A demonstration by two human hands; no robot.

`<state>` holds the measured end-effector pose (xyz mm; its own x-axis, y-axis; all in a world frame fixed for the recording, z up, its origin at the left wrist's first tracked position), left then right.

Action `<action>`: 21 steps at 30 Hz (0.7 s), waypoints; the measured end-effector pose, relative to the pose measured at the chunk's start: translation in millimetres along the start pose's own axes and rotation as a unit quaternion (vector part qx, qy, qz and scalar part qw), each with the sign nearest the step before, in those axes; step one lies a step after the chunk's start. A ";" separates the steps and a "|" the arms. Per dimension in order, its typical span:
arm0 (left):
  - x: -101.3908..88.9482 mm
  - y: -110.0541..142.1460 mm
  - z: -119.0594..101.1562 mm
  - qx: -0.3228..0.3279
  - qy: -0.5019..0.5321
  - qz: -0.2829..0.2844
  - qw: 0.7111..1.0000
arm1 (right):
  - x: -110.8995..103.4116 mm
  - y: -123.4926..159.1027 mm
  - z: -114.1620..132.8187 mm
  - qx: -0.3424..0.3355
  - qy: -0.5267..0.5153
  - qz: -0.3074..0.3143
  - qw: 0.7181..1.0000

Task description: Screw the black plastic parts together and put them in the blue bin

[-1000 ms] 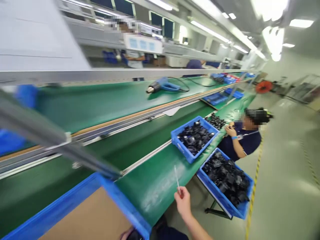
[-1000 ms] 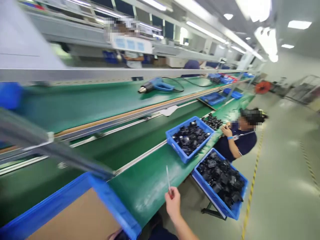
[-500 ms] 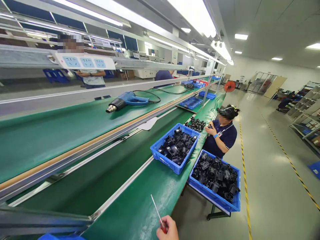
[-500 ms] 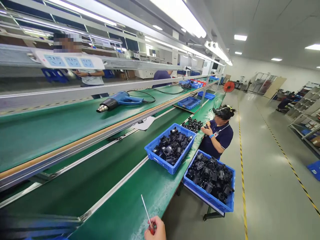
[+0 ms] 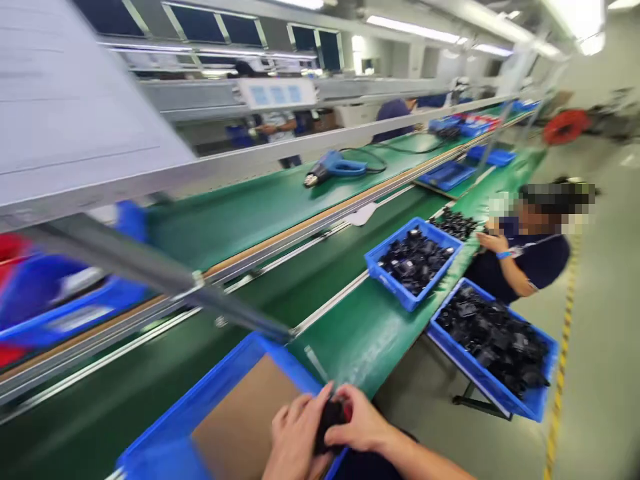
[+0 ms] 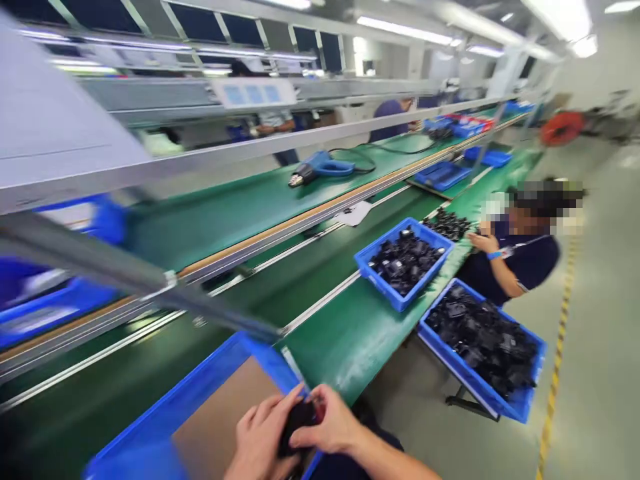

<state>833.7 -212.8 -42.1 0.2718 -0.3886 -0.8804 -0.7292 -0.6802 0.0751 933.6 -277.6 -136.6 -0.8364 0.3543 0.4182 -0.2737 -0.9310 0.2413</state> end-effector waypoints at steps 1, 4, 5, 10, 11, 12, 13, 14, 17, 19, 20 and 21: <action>-9.1 2.7 -11.5 0.044 0.002 -0.001 0.999 | 3.9 -1.0 9.7 -0.032 -0.015 -0.002 0.999; -36.6 -1.0 -25.9 0.067 0.011 -0.038 0.997 | 11.0 -0.1 30.5 -0.074 -0.073 -0.017 0.994; -45.3 -1.7 -24.6 0.049 0.027 -0.063 0.996 | 12.5 2.5 34.5 -0.072 -0.097 -0.027 0.992; -50.9 6.7 3.2 -0.079 0.239 -0.076 0.965 | 22.7 20.3 50.8 -0.051 -0.191 -0.052 0.979; -47.6 7.9 7.1 -0.094 0.269 -0.067 0.956 | 24.1 22.5 54.0 -0.049 -0.194 -0.053 0.978; -44.7 8.5 9.5 -0.105 0.292 -0.059 0.949 | 24.8 24.1 56.7 -0.045 -0.192 -0.055 0.979; -42.8 8.6 11.0 -0.114 0.311 -0.053 0.942 | 25.1 25.4 58.7 -0.038 -0.187 -0.056 0.980; -41.5 8.4 11.9 -0.123 0.329 -0.048 0.935 | 25.3 26.5 60.1 -0.030 -0.181 -0.056 0.981; -38.8 7.5 12.3 -0.149 0.367 -0.031 0.917 | 25.5 30.2 59.5 0.005 -0.155 -0.053 0.986; -37.5 8.1 11.9 -0.162 0.385 -0.020 0.908 | 24.5 33.4 56.3 0.026 -0.139 -0.061 0.988; -36.5 8.7 11.7 -0.168 0.396 -0.014 0.903 | 23.6 35.2 54.2 0.035 -0.133 -0.069 0.988; -35.4 9.6 11.5 -0.172 0.406 -0.008 0.898 | 22.9 37.0 52.0 0.043 -0.129 -0.077 0.988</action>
<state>809.9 -198.5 -15.6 0.7500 -0.6074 -0.2617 -0.5223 -0.7867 0.3290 929.0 -299.3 -72.6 -0.6366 0.5114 0.5772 -0.3379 -0.8578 0.3873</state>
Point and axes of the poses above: each hand's wrist, its own y-axis away from the middle knuckle, its own x-axis out of the palm, z = x × y, the point moved 8 cm from there along -y, towards the middle knuckle, and after that the axes turned 11 degrees about -x, right-handed, at the moved point
